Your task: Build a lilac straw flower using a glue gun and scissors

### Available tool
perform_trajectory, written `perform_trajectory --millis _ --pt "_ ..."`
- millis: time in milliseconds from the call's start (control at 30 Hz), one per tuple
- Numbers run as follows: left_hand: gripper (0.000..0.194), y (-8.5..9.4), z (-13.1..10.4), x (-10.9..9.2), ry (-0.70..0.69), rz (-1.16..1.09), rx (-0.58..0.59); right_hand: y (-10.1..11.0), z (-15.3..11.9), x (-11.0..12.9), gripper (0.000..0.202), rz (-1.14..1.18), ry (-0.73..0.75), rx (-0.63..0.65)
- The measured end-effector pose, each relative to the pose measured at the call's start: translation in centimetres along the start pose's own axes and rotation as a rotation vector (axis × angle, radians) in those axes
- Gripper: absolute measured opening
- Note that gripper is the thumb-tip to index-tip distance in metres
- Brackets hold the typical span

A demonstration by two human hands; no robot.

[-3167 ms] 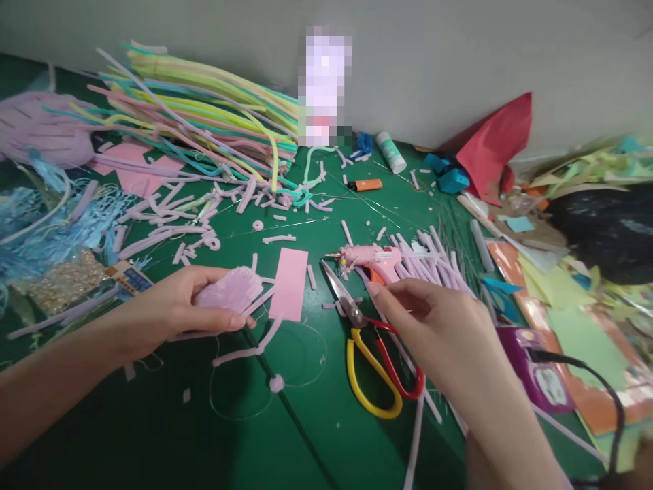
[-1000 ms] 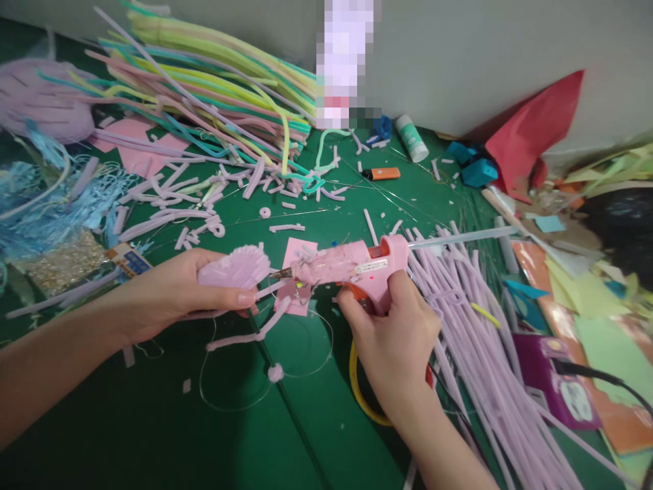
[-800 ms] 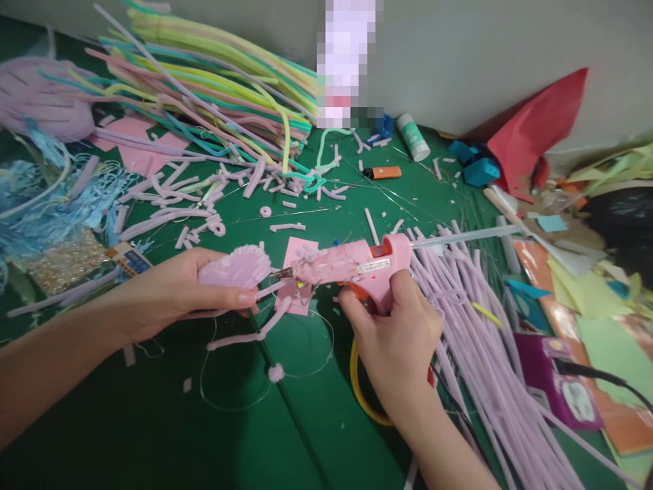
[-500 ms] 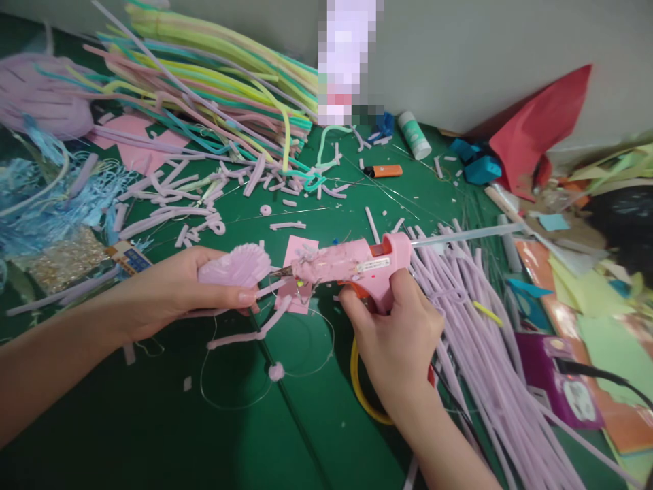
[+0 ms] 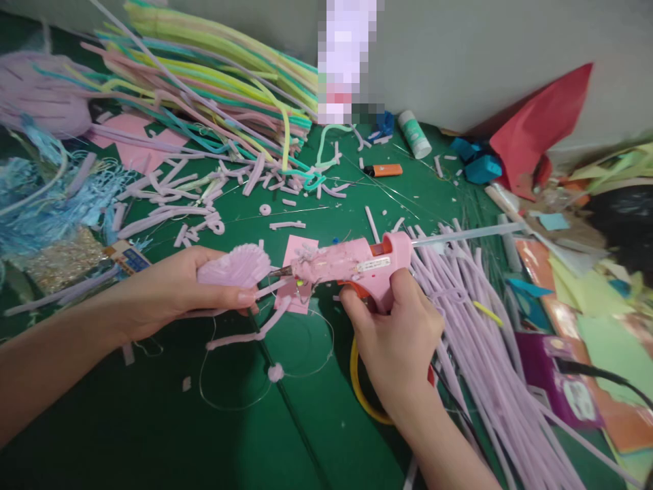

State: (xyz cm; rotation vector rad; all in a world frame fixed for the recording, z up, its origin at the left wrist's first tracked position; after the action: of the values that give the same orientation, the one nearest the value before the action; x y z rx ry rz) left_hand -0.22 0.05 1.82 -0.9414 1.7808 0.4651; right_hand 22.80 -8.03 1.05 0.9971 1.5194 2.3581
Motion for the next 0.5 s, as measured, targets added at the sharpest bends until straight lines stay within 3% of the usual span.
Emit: perform_trajectory --millis 500 --pt "0.025 0.06 0.08 0.08 0.007 -0.009 -0.006 0.02 -0.12 -0.02 0.039 0.018 0.014 -0.016"
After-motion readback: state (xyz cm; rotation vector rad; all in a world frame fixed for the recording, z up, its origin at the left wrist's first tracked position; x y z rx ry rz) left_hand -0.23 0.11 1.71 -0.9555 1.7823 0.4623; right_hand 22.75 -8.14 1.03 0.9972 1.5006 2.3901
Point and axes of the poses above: each hand's wrist, its own z-axis towards the middle knuckle, its own y-axis out of the back of the hand, x = y × z, the point moved 1 cm from there along z, towards the middle knuckle, and after that the axes turned 14 degrees about -y, right-handed, at the moved point
